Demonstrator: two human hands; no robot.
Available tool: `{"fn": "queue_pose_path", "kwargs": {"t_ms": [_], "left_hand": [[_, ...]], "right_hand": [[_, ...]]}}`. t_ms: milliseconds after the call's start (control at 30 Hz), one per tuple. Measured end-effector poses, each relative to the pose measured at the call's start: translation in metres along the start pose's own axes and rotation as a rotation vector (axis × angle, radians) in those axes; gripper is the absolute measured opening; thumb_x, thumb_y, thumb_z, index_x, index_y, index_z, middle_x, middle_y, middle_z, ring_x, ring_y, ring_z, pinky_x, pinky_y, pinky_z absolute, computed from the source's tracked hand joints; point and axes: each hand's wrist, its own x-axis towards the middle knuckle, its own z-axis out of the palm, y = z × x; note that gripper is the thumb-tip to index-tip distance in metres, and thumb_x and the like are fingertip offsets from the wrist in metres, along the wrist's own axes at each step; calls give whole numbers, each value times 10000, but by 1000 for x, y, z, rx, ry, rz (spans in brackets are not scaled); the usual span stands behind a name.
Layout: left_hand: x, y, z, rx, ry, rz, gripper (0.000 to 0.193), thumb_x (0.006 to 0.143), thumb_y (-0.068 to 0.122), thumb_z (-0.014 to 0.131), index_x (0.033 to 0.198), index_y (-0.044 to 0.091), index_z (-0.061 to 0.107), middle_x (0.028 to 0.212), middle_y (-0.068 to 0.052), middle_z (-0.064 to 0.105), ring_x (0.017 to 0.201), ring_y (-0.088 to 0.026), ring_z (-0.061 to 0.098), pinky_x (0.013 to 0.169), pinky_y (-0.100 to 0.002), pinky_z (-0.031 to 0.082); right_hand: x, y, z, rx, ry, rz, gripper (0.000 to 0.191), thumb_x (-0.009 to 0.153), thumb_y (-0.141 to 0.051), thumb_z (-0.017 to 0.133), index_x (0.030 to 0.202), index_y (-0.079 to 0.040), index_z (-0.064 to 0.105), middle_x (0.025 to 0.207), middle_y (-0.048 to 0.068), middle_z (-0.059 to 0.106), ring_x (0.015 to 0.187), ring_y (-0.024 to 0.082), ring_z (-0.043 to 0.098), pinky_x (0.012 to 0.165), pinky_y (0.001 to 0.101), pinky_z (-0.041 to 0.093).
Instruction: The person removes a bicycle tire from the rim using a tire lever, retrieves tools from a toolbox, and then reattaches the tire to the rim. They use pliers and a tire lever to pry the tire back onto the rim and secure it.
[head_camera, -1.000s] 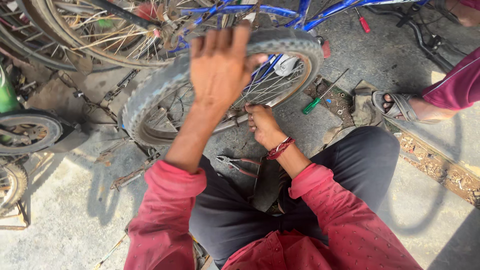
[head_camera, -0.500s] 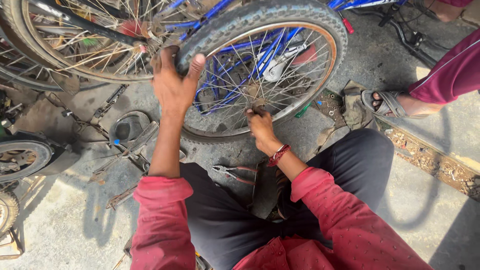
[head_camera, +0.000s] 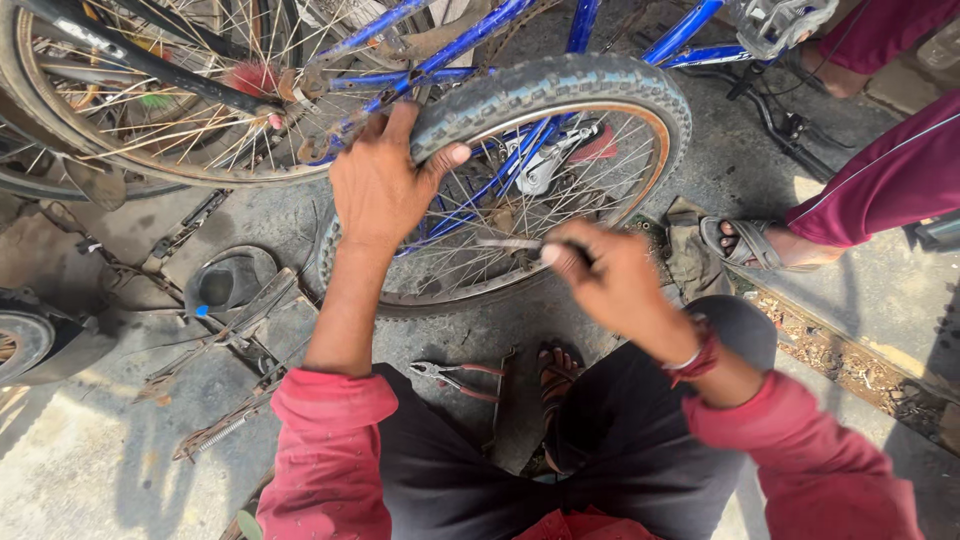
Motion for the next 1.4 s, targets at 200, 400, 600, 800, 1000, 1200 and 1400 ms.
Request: {"fn": "queue_pose_path", "kwargs": {"t_ms": [200, 400, 600, 800, 1000, 1200, 1400], "left_hand": [[-8, 24, -15, -63, -124, -80, 626, 867, 707, 665, 1091, 123, 677, 829, -145, 702, 750, -416, 691, 589, -535, 504], [-10, 27, -16, -60, -114, -33, 645, 856, 661, 741, 1146, 91, 662, 877, -138, 697, 794, -399, 697, 626, -517, 524], [-20, 10, 3, 12, 47, 33, 759, 792, 553, 833, 1355, 102, 597, 1018, -127, 670, 944, -370, 678, 770, -484, 534], [-25, 4, 13, 144, 126, 45, 690, 840, 490, 859, 1345, 98, 599, 987, -137, 647, 915, -363, 665, 772, -481, 520], [-45, -23, -24, 44, -37, -47, 716, 759, 566, 892, 1176, 55, 612, 965, -184, 683, 873, -413, 682, 732, -517, 539], [-48, -37, -43, 117, -269, -264, 716, 758, 573, 894, 1173, 67, 604, 1013, -193, 727, 933, -431, 702, 789, -539, 541], [-12, -34, -59, 39, -226, 3, 1002, 610, 562, 938, 1357, 28, 539, 1136, -231, 696, 1070, -464, 662, 865, -614, 451]], "right_hand": [[82, -45, -74, -852, -2, -419, 63, 860, -117, 748, 916, -103, 724, 870, 79, 650, 860, 271, 663, 681, 401, 514], [105, -70, -53, -1082, -105, -441, 123, 725, -117, 731, 834, -90, 679, 865, 71, 659, 878, 261, 675, 673, 384, 545], [61, -2, 0, -759, 302, -301, 250, 794, -25, 695, 1037, -77, 670, 915, 151, 645, 827, 305, 647, 671, 428, 523], [53, 58, 56, 5, -2, 67, 66, 1013, -73, 591, 1077, -65, 581, 696, 144, 628, 612, 321, 681, 572, 374, 487], [43, 40, 23, -449, -66, -263, 198, 883, 1, 630, 1066, -69, 597, 812, 149, 702, 705, 373, 669, 620, 482, 498], [44, 21, -13, -709, -102, -383, 258, 795, -20, 658, 1051, -47, 640, 786, 165, 678, 773, 354, 696, 715, 491, 546], [33, 7, -23, -639, -384, -78, 191, 819, -94, 690, 1008, -93, 715, 633, 173, 683, 607, 369, 684, 577, 502, 533]]}}
